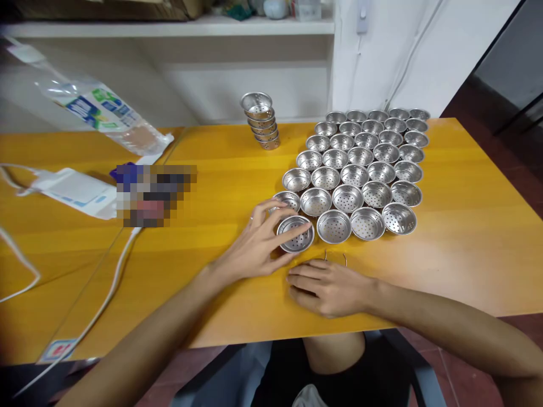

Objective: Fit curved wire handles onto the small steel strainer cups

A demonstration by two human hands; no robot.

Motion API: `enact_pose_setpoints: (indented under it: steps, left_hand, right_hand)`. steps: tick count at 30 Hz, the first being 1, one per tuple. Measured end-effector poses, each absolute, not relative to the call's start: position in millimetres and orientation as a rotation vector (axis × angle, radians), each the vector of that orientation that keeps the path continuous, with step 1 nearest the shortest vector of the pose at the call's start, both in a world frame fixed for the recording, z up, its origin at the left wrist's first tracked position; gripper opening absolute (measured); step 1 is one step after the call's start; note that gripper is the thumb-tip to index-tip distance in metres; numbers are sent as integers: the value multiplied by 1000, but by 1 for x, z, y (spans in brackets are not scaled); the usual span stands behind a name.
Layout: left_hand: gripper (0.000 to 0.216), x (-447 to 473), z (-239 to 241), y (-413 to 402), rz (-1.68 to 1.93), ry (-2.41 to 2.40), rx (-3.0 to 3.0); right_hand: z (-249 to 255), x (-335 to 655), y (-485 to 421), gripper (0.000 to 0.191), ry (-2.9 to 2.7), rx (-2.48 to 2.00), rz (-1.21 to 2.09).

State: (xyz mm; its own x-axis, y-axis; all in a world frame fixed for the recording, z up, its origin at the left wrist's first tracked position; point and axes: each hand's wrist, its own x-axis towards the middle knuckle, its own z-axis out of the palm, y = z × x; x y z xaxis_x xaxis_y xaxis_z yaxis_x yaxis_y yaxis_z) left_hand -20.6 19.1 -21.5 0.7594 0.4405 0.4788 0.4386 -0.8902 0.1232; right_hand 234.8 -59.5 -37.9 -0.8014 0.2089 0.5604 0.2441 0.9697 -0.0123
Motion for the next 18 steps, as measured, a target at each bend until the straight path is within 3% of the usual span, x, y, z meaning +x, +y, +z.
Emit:
enact_pose_setpoints:
  steps: [5, 18]
  left_hand:
    - [76, -18, -24, 20, 819, 745, 2896]
    - [84, -17, -21, 19, 796, 713, 2885]
  right_hand:
    - [-36, 235, -59, 22, -2538, -298, -130]
    - [-35, 236, -60, 28, -2555, -325, -156]
